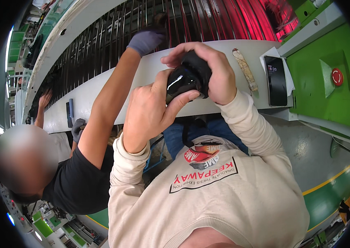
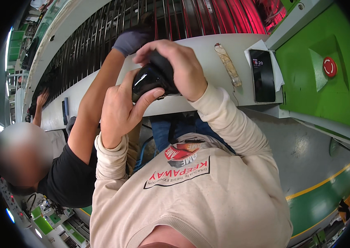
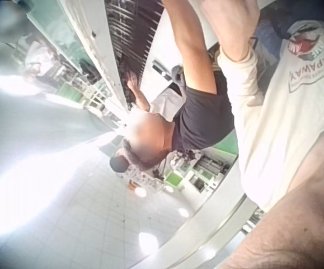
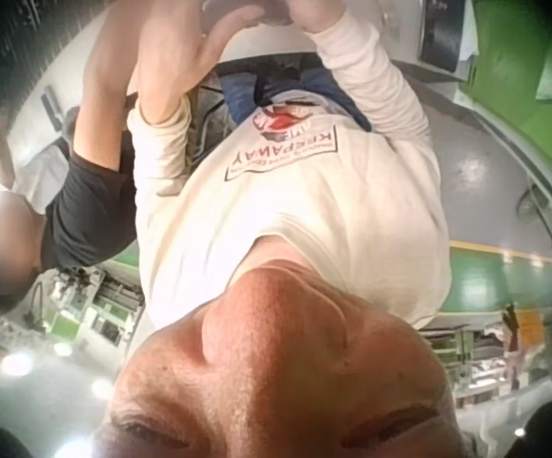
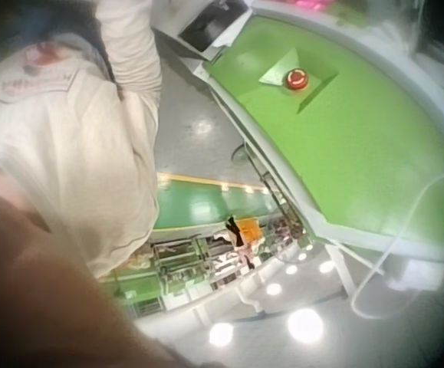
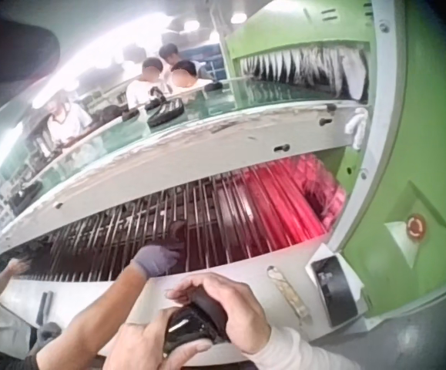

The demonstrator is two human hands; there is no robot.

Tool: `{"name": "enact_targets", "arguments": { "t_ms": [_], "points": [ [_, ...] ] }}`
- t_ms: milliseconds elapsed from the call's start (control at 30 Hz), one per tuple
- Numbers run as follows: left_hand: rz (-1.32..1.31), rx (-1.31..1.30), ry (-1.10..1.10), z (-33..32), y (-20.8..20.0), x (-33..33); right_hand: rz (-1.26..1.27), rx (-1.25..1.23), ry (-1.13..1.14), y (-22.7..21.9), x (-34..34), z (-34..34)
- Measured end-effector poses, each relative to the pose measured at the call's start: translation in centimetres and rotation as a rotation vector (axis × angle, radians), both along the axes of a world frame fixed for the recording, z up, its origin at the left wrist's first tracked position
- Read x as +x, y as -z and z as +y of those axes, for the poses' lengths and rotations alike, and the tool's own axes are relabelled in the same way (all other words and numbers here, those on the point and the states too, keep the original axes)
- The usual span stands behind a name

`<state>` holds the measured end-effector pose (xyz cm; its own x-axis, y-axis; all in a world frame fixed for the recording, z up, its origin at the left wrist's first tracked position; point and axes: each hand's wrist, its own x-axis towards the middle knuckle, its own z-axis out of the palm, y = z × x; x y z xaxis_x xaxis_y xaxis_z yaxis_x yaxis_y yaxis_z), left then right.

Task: Assembling shoe components and inspecting shoes on a production line.

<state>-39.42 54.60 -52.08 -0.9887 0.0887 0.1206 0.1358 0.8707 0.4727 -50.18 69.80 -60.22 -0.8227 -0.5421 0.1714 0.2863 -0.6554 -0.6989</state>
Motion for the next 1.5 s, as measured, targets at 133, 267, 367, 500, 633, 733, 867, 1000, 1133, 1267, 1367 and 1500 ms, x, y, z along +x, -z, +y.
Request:
{"name": "enact_targets", "arguments": {
  "t_ms": [133, 267, 367, 500, 633, 733, 867, 1000, 1133, 1267, 1367, 1500],
  "points": [
    [0.002, -0.044, 0.010, -0.1, 0.4, 0.1, 0.234, 0.156, 0.105, -0.7, 0.6, 0.1],
    [0.093, -0.005, 0.040, -0.1, 0.8, -0.7, 0.017, 0.031, 0.013, 0.1, -0.2, 0.0],
    [0.094, -0.108, 0.068, 0.2, 0.5, -0.8, 0.263, 0.214, 0.049, -1.1, 0.3, 0.9],
    [0.122, -0.135, 0.080, 0.4, 0.8, -0.9, 0.304, 0.192, 0.069, -0.7, 0.4, 1.0],
    [0.144, -0.144, 0.090, 0.8, 0.9, -0.7, 0.412, 0.265, 0.109, -0.9, 0.5, 1.6],
    [0.161, -0.151, 0.103, 0.8, 0.9, -0.3, 0.481, 0.290, 0.140, -0.7, 0.7, 1.7],
    [0.232, -0.140, 0.103, 0.7, 1.5, 0.5, 0.536, 0.292, 0.157, -0.4, 1.4, 1.7],
    [0.274, 0.032, 0.099, -0.7, 2.7, 1.7, 0.674, 0.339, 0.215, -0.7, 2.2, 0.9],
    [0.137, 0.247, 0.091, -2.8, 5.5, 3.9, 1.054, 0.391, 0.424, 0.6, 3.5, 0.0],
    [0.186, 0.113, 0.079, -3.8, 8.6, 5.6, 1.304, 0.696, 0.156, 0.0, 1.8, 3.2],
    [0.134, 0.297, -0.068, -3.4, 11.6, 5.8, 1.338, 0.886, 0.077, 2.1, -0.7, 5.3],
    [0.155, 0.508, -0.101, -4.2, 13.5, 5.6, 1.378, 0.941, 0.127, 4.0, 0.3, 5.0]
  ]
}}
